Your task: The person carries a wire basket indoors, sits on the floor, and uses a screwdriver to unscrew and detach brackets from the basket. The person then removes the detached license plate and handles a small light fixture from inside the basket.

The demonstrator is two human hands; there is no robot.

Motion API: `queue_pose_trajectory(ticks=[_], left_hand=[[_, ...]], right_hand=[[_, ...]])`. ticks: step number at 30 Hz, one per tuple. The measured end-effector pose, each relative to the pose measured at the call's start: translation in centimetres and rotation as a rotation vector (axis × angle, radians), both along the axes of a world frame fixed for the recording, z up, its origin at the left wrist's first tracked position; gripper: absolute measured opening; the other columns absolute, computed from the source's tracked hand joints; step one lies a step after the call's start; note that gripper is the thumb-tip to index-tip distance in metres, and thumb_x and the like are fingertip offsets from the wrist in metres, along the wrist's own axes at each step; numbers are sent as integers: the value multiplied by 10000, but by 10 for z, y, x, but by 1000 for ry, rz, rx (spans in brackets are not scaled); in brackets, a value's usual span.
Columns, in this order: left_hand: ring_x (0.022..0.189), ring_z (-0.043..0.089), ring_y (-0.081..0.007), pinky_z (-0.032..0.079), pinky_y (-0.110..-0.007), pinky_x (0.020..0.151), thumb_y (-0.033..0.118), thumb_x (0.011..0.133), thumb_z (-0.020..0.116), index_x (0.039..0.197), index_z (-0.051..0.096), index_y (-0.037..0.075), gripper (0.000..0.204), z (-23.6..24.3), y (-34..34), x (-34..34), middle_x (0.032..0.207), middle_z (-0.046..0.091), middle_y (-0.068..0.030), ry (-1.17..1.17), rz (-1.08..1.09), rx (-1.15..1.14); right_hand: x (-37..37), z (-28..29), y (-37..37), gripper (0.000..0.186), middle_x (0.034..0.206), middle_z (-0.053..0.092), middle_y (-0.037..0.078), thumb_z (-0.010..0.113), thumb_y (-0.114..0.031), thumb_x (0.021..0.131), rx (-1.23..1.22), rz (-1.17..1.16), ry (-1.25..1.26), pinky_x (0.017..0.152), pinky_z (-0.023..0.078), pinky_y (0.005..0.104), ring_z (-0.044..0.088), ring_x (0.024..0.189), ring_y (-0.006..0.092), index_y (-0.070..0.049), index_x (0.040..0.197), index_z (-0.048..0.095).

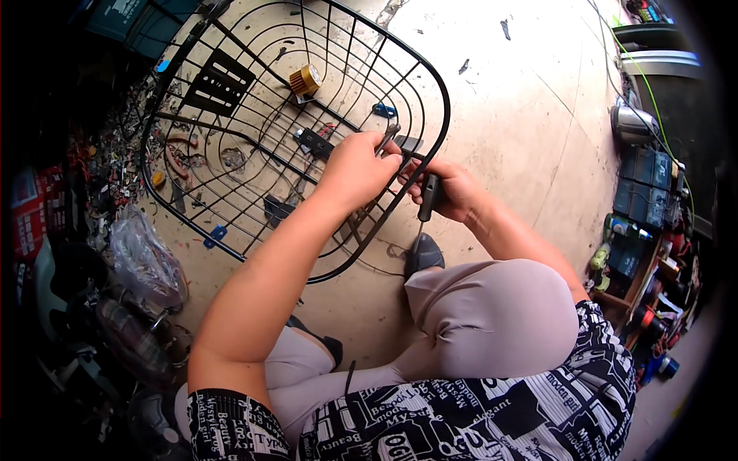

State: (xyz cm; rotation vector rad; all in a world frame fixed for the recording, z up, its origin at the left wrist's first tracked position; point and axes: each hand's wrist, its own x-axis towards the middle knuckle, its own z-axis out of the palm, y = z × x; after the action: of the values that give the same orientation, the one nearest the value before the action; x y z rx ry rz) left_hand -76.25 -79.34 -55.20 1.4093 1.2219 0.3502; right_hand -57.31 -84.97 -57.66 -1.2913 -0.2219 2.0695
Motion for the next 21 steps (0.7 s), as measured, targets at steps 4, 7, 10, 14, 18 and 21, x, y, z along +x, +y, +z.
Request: queue_pose_trajectory(ticks=[4,7,10,14,18,21], left_hand=[[667,564,-114,455,-270,633,186,785,668,899,663,7,213,-1,2,3,735,616,-46,44,-14,22],[662,560,-102,449,-256,622,184,779,668,879,667,2,208,-7,3,2,715,612,-41,39,-8,10],[645,553,-92,446,-249,609,181,773,664,854,669,-9,206,-8,6,3,690,610,-38,6,-24,-10],[625,549,-91,448,-245,603,188,758,660,842,674,-21,226,-6,13,6,671,613,-39,28,-107,-62],[638,552,-92,447,-238,608,194,752,656,849,678,-18,234,-6,16,7,691,622,-42,56,-145,-89],[665,556,-92,453,-242,620,186,760,645,855,675,-16,226,-10,14,1,720,630,-46,24,-112,-110]], right_hand=[[0,3,1,237,795,611,48,549,-220,910,-25,-14,-5,617,478,236,563,661,106,0,952,627],[-2,5,2,217,790,607,48,564,-205,905,-34,-21,9,615,480,244,559,662,105,-2,944,627],[0,3,2,180,774,605,36,584,-184,896,-33,-19,28,614,480,249,556,656,100,-16,942,630],[6,-9,0,121,731,601,3,639,-140,863,14,6,-21,613,477,246,550,630,85,-48,943,636],[6,-5,-1,205,736,566,-3,658,-229,871,63,61,-68,591,456,249,533,627,93,-42,940,606],[0,0,1,250,729,543,-4,584,-287,908,32,87,-15,565,437,247,515,618,103,-39,932,601]])
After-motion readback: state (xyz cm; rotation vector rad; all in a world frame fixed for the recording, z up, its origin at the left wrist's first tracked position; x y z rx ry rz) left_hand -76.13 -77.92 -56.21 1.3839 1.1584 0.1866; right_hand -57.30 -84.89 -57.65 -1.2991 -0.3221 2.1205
